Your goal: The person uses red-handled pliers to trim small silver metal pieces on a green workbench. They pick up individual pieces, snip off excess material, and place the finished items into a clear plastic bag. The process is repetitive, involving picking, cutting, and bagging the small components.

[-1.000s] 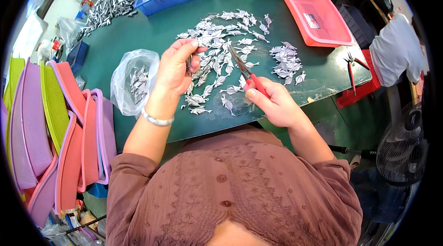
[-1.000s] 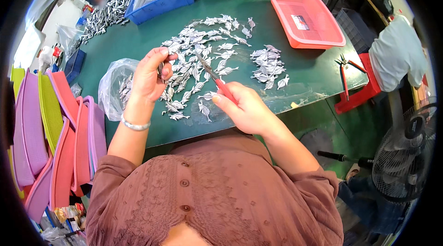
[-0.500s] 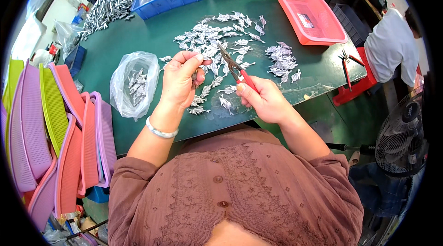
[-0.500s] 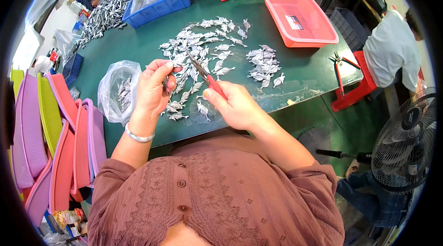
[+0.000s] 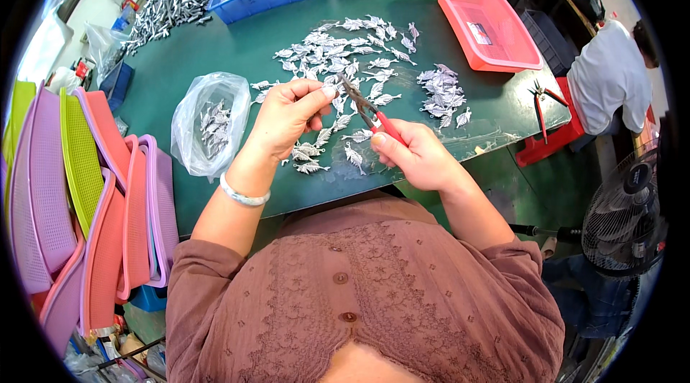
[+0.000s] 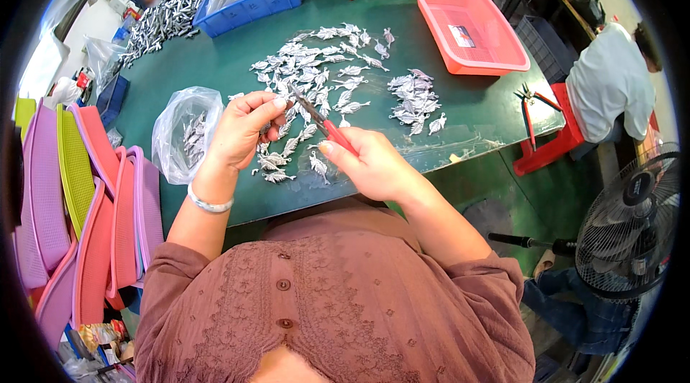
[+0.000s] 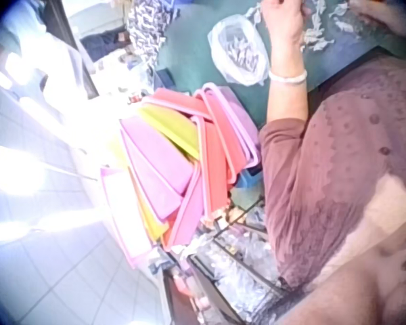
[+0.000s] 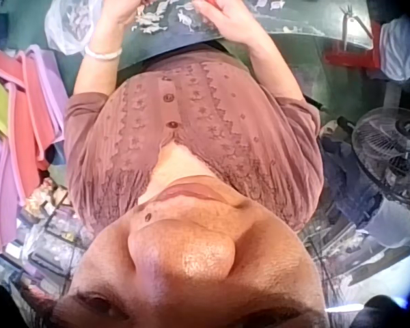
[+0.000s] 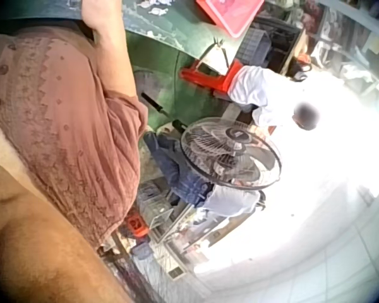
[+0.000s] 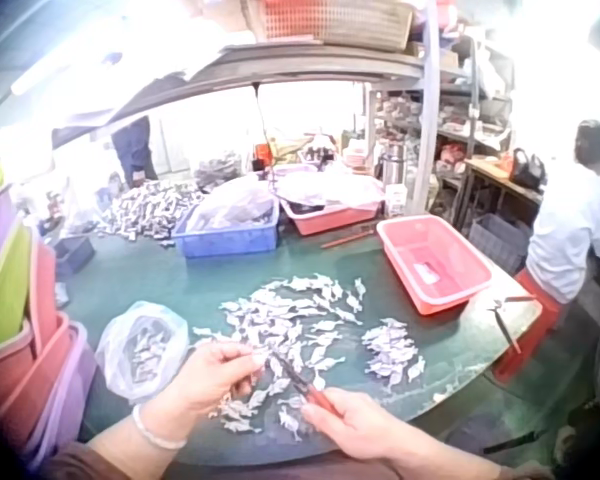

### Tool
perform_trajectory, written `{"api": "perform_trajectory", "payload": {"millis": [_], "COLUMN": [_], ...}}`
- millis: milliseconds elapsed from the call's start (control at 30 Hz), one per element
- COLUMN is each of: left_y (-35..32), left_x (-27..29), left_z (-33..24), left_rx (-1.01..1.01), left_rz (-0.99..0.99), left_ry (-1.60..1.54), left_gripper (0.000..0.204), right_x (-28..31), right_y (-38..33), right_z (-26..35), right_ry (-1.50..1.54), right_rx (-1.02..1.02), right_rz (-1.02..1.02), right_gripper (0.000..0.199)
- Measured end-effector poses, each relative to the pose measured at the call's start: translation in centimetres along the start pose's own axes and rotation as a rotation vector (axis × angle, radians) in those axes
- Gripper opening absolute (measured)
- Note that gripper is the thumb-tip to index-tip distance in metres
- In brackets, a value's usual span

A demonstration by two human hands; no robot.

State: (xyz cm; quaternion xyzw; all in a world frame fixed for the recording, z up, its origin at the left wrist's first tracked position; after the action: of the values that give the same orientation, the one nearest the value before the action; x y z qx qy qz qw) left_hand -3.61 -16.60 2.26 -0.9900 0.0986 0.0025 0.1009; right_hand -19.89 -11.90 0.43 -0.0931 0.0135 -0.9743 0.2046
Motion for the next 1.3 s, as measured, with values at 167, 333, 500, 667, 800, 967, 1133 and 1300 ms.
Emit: {"api": "perform_trajectory", "payload": {"millis": [167,333,500,667,800,967,1133,1300], "left_y": [-0.2,-0.3,-0.3,-0.3,-0.3,-0.3,0.3,1.2], "left_x": [-0.1,-0.1,-0.1,-0.2,-0.2,-0.3,-0.4,-0.1], "left_z": [0.4,0.1,0.1,0.2,0.2,0.2,0.3,0.7], "left_rx": [0.005,0.0,-0.004,0.004,0.01,-0.008,-0.011,-0.03], "left_rz": [-0.016,-0.024,-0.035,-0.033,-0.03,-0.022,-0.037,-0.061], "left_ry": [-0.055,-0.062,-0.059,-0.066,-0.065,-0.049,0.067,0.116], "left_gripper": [0.016,0.014,0.013,0.013,0.012,0.015,0.021,0.023], "right_x": [-0.1,-0.1,0.2,0.2,0.3,0.4,0.6,0.7], "right_y": [0.0,-0.1,0.0,0.0,0.0,0.0,0.3,0.6], "right_z": [-0.1,-0.2,0.1,0.3,0.2,1.0,1.3,2.1], "right_ry": [-0.024,-0.075,-0.047,-0.068,-0.094,-0.195,-0.294,-0.405], "right_rx": [-0.004,-0.037,0.037,0.05,0.026,0.025,0.048,0.107], "right_rz": [0.041,0.055,-0.03,-0.045,-0.052,-0.054,-0.102,-0.149], "right_gripper": [0.028,0.025,0.032,0.032,0.032,0.029,0.03,0.029]}}
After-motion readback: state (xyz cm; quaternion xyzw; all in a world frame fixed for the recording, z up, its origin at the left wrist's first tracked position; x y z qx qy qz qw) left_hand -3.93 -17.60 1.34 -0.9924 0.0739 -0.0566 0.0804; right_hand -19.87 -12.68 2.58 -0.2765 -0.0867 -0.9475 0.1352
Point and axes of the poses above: each hand's wrist, its own y-axis towards the middle knuckle, its own x-axis out of the back of the hand, z = x × y, the point moved 9 cm from there along y, towards the middle knuckle
